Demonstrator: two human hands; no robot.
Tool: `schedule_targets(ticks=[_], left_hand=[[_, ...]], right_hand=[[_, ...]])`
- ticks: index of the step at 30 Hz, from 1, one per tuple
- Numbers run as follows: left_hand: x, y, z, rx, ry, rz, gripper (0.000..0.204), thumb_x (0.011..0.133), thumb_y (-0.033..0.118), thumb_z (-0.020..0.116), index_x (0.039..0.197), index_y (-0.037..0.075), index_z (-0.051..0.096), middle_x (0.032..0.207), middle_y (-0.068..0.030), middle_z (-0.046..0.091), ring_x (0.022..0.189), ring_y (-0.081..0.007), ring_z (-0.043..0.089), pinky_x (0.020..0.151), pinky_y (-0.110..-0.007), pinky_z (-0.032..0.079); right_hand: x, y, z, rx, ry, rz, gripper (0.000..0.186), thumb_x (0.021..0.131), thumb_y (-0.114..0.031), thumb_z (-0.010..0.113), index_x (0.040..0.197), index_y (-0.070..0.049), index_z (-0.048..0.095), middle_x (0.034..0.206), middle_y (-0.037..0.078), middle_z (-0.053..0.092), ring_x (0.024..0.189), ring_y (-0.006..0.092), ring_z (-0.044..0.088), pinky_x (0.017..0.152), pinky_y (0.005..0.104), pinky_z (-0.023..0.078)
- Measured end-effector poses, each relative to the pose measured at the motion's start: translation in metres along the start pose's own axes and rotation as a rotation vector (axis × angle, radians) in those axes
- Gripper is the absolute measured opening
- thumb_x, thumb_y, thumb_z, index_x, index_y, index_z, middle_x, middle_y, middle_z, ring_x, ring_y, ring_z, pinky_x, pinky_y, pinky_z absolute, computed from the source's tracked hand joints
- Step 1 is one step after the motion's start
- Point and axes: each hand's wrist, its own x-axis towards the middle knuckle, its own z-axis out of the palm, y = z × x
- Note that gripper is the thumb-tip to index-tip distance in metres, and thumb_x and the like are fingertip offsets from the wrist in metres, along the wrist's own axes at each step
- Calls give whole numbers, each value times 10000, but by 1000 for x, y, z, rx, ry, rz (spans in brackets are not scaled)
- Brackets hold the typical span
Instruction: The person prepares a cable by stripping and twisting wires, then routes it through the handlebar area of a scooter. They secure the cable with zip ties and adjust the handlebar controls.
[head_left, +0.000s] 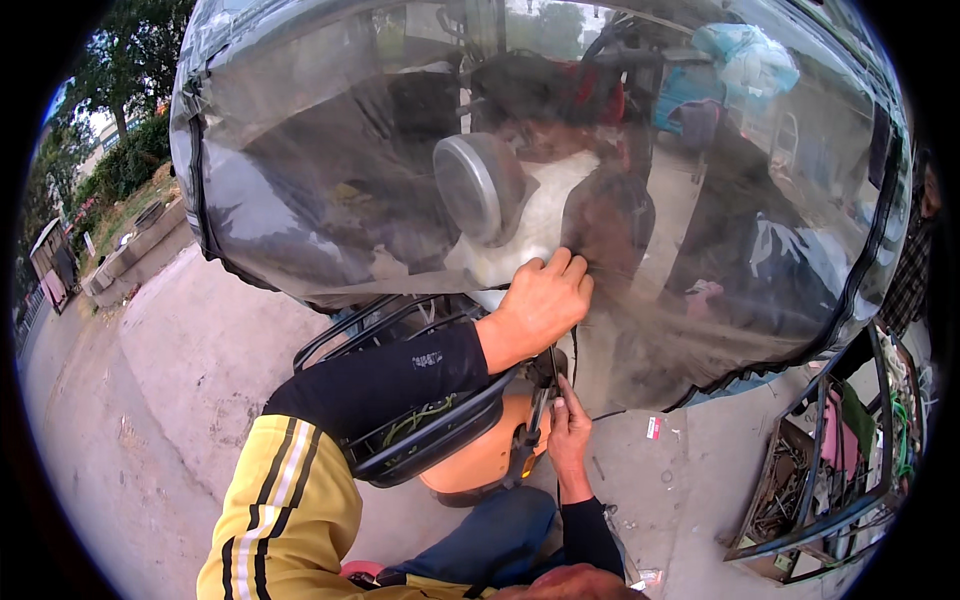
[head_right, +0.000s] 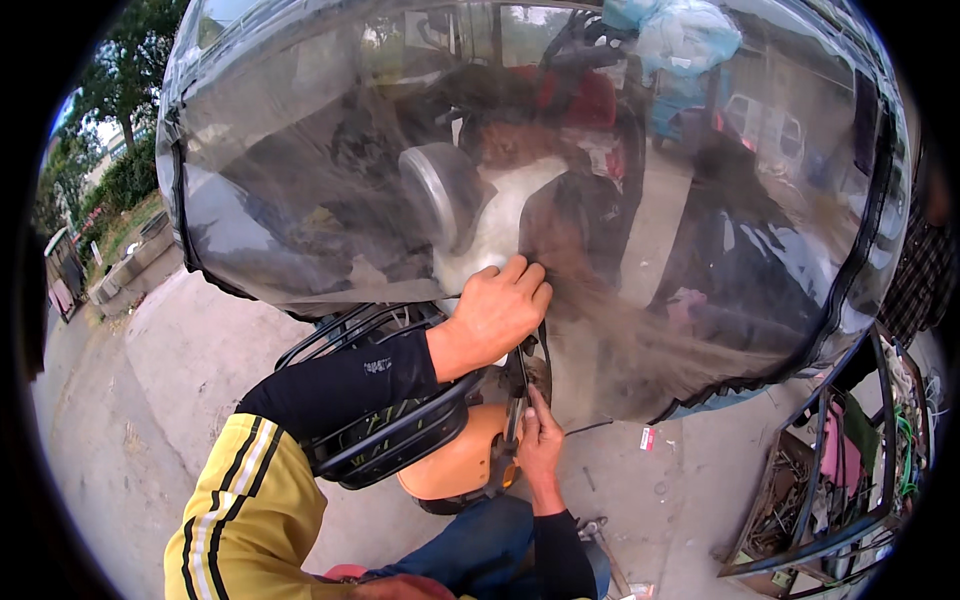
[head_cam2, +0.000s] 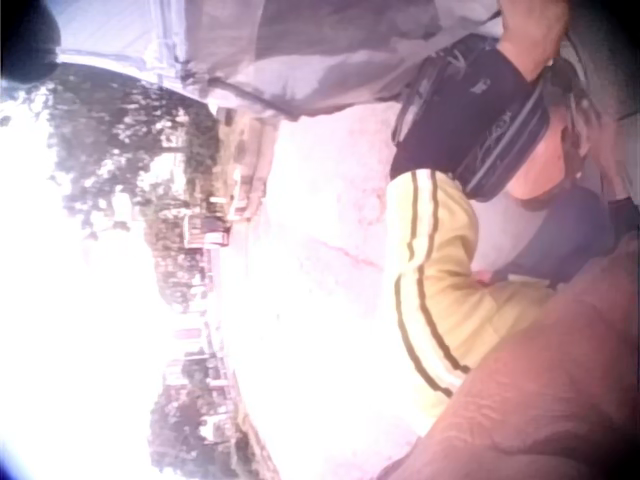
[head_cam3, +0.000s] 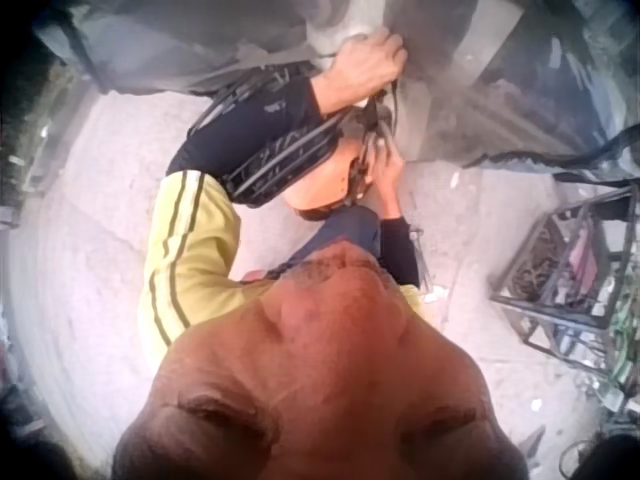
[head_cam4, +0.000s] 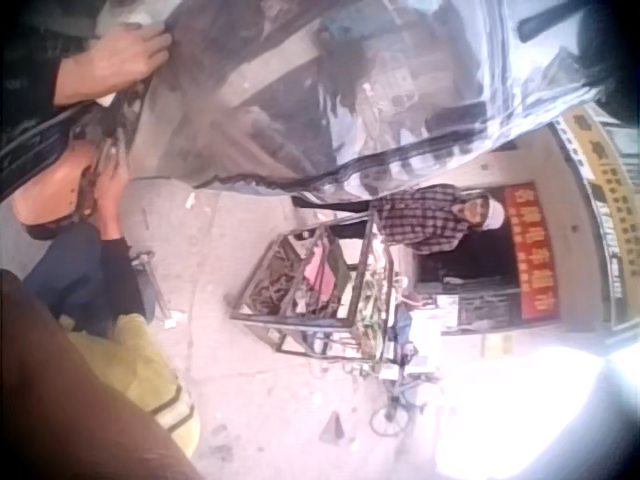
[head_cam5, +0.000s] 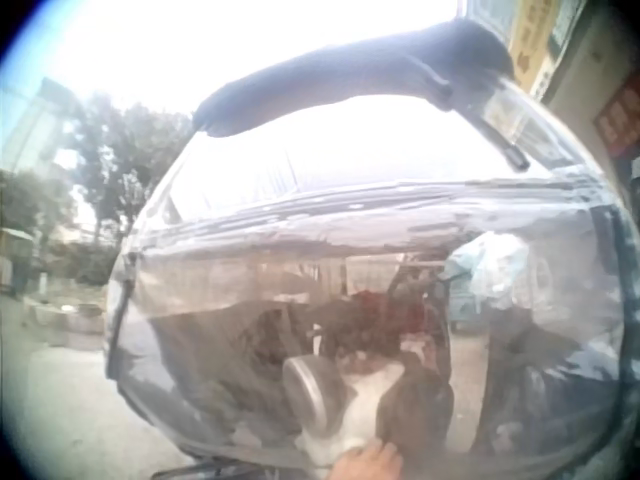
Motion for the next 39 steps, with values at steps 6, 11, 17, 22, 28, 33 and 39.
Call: schedule_targets(ticks=[6, 11, 17, 22, 28, 33, 39], left_hand=[[2, -1, 1, -23, -13, -17, 139, 726, 178, 701, 823, 98, 641, 891, -27, 570, 902, -199, 613, 616, -320, 504], [3, -1, 0, -4, -59, -24, 168, 746, 171, 715, 876, 96, 640, 907, -29, 574, 909, -206, 620, 633, -328, 542], [7, -3, -3, 25, 61, -15, 134, 748, 144, 701, 865, 120, 639, 903, -17, 575, 869, -192, 618, 598, -308, 526], [9, -3, -6, 148, -27, 1, 259, 806, 241, 832, 979, 140, 668, 983, -30, 577, 927, -249, 631, 670, -395, 557], [10, 5, -9, 241, -41, 28, 185, 903, 330, 801, 992, 182, 732, 978, 1, 632, 947, -236, 656, 658, -419, 550], [13, 5, -6, 271, -91, -50, 198, 910, 349, 802, 998, 181, 745, 978, 2, 646, 951, -249, 660, 711, -430, 542], [13, 2, -2, 260, -55, -14, 216, 886, 348, 811, 984, 168, 743, 957, -16, 644, 968, -269, 659, 721, -446, 544]], right_hand=[[50, -14, 16, 147, 42, -69, 416, 1116, -95, 535, 1520, -7, 576, 817, -71, 544, 665, 32, 399, 585, 213, 354], [30, -12, -1, 66, -94, -68, 384, 1104, -71, 539, 1476, -9, 609, 1170, 88, 733, 827, 86, 541, 785, 262, 524], [-35, 24, -10, -3, 15, -41, 376, 1111, -83, 526, 1467, -2, 615, 1100, 76, 707, 931, 133, 592, 829, 295, 500], [-55, 33, -13, -4, 23, -47, 336, 1075, -62, 568, 1390, -2, 670, 1085, 186, 728, 937, 268, 696, 874, 361, 544], [-40, 13, -13, 112, 69, -64, 331, 1040, -44, 610, 1361, -31, 688, 951, 159, 667, 814, 258, 635, 765, 369, 516], [-1, 2, -4, 47, 136, -197, 297, 1024, -57, 626, 1309, -25, 703, 953, 180, 703, 823, 373, 659, 763, 435, 529], [19, 4, 2, 107, 59, -87, 257, 1039, -66, 588, 1253, 17, 703, 978, 177, 732, 852, 310, 678, 811, 413, 543]])
